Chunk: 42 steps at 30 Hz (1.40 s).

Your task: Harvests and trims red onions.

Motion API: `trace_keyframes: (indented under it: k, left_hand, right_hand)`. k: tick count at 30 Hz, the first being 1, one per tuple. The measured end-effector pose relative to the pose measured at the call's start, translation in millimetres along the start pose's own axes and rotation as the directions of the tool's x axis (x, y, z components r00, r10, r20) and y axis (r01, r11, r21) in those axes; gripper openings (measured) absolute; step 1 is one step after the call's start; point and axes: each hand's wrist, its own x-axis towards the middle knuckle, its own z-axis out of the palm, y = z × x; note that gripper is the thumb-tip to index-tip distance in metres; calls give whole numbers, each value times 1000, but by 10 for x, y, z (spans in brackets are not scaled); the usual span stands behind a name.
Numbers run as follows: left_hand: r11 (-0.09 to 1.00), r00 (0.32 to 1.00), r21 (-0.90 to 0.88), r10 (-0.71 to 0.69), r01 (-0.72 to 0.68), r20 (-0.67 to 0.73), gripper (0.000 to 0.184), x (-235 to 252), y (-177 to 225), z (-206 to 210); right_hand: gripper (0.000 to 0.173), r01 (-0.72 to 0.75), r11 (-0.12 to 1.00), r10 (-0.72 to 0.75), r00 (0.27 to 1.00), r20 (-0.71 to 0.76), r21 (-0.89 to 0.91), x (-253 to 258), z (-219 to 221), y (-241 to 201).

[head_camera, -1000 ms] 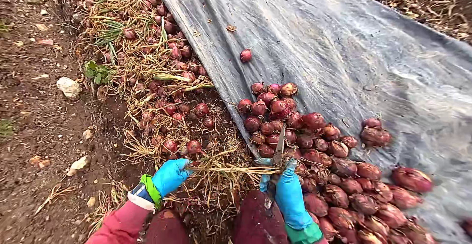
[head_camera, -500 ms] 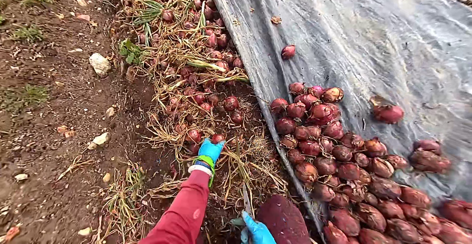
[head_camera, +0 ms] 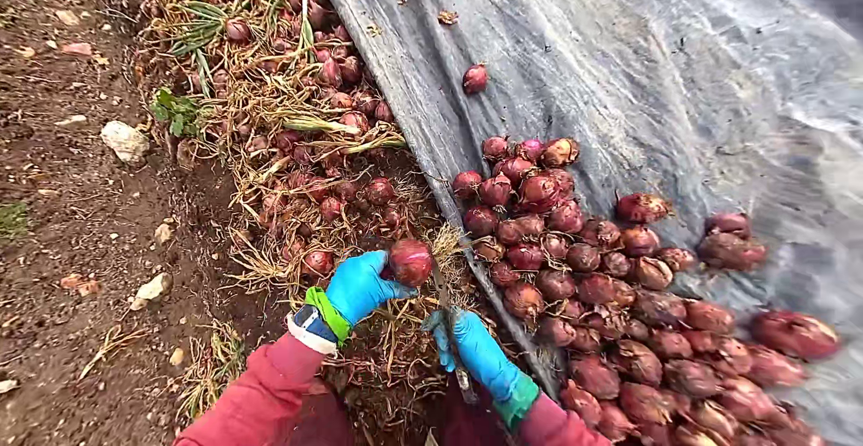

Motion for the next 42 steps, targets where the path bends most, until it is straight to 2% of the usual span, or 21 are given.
trace_keyframes:
  k: [1,3,5,8,10,12,14,16,17,18,20,21,23,25,28,30,32,34,37,40,42]
  left_hand:
    - [992,992,118,38,-52,118,65,-186,95,-57]
    - [967,949,208,80,-149,305,71,-459,165,-161]
    - [950,930,244,101,-196,352,70,-584,61,-278]
    - [882,986,463,7,-85,168,67,-655,24,-354]
    - [897,999,440,-18,32,-35,66,-589,8,-349]
    - [927,996,375,55,-24,-72,59,-628,138,-234]
    - [883,970,408,183,-235,162,42,-759,438,51]
    - [841,872,360,237,-405,428,40,-698,747,316]
    - [847,860,331,247,-416,446,40,-550,807,373]
    - [866,896,338,233,-368,378,38,-309,787,389]
    - [891,978,410,145,-194,148,27,406,594,331]
    - [873,991,469,110,-135,80,23,790,455,302]
    - [770,992,627,64,-117,107,42,1500,169,313]
    - [663,972,730,-18,-164,235,52,2010,-71,411]
    - [589,960,781,-35,-206,279,53,2335,-246,437]
    - [658,970,739,-51,-146,237,62,2287,-293,369]
    - [808,988,587,-44,-50,145,72,2045,-253,261]
    - [965,995,263,-6,-19,95,73,1543,-103,167]
    - [993,979,-120,31,-7,202,61,642,132,90]
    - [973,916,-214,10,83,401,51,103,246,37]
    - [1000,942,-21,2,6,335,56,-10,392,-89]
  right_hand:
    - [89,76,995,-76,997,3,-64,-3,103,-163]
    - [92,152,968,-163,986,-37,-198,-54,297,-399]
    - [84,111,954,-137,988,-75,-280,-103,429,-485]
    - [87,23,965,-32,999,-29,-261,-297,400,-480]
    - [87,40,984,-52,996,-67,-174,-435,330,-397]
    - [90,-29,966,8,997,-83,-256,-484,212,-277]
    - [93,-71,913,74,997,-7,-401,-535,109,-216]
    - [93,-20,920,0,999,-50,-392,-571,2,-270]
    - [92,14,945,-64,988,-142,-328,-594,-74,-270]
    - [91,67,970,-129,958,-258,-234,-604,-173,-246]
    - [89,137,988,-156,865,-478,-74,-559,-438,-222]
    - [90,132,991,-130,836,-532,-33,-542,-557,-187]
    - [92,84,996,-69,846,-530,5,-535,-674,-53]
    - [93,11,999,12,876,-482,45,-538,-694,84]
    - [94,-38,984,117,877,-466,175,-453,-664,171]
    - [95,-29,960,164,864,-476,277,-310,-595,198]
    - [94,-59,937,211,879,-427,343,-105,-508,228]
    - [85,-108,947,200,936,-291,301,97,-382,251]
    - [83,-26,991,37,996,-86,128,309,-76,117]
    - [88,121,988,-135,978,-160,-93,330,223,-152]
    - [87,122,967,-186,937,-295,-223,355,310,-280]
